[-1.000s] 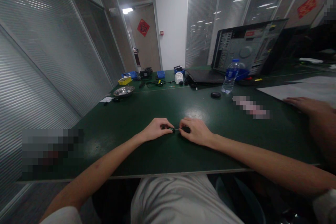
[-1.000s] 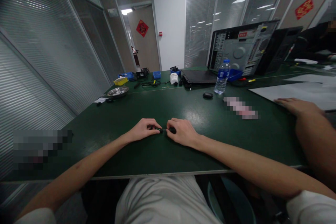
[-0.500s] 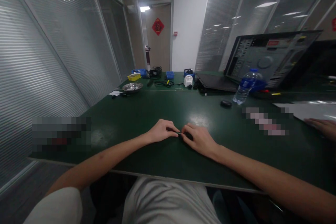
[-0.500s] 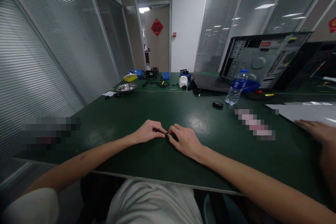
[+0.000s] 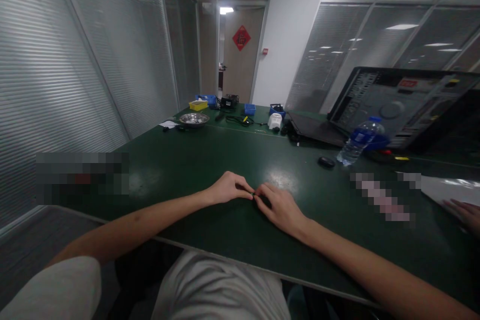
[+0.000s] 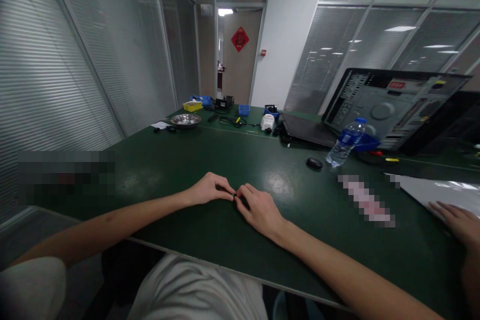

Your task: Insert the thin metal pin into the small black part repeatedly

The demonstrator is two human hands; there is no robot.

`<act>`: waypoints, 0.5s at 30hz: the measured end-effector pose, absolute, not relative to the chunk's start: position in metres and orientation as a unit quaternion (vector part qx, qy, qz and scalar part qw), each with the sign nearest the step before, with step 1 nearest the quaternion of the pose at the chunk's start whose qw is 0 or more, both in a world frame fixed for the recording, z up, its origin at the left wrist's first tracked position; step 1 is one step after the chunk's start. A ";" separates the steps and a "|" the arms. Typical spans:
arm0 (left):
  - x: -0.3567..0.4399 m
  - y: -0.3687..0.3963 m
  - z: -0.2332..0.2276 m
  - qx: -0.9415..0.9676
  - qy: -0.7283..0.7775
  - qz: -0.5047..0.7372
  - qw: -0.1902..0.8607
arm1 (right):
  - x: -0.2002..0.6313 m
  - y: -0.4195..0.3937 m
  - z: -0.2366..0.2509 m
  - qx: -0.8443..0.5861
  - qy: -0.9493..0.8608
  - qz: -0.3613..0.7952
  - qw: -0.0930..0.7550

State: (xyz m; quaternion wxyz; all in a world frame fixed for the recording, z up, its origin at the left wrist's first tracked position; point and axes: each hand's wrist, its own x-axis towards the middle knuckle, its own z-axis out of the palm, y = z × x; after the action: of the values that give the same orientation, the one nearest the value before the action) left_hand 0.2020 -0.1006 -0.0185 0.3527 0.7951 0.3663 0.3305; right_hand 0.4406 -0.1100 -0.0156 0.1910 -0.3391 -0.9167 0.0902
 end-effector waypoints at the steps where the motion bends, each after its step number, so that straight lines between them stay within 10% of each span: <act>1: 0.200 -0.099 -0.018 0.792 0.363 0.326 0.367 | 0.440 -0.110 -0.016 -0.341 -0.917 0.085 0.189; 15: 0.193 -0.078 -0.017 0.890 0.333 0.260 0.172 | 0.441 -0.110 -0.018 -0.349 -0.914 0.077 0.193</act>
State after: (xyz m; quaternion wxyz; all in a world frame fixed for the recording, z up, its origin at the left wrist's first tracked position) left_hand 0.1931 -0.0775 -0.0171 0.1720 0.8898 0.3331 0.2601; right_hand 0.4411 -0.1099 -0.0176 0.1934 -0.3494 -0.9135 0.0771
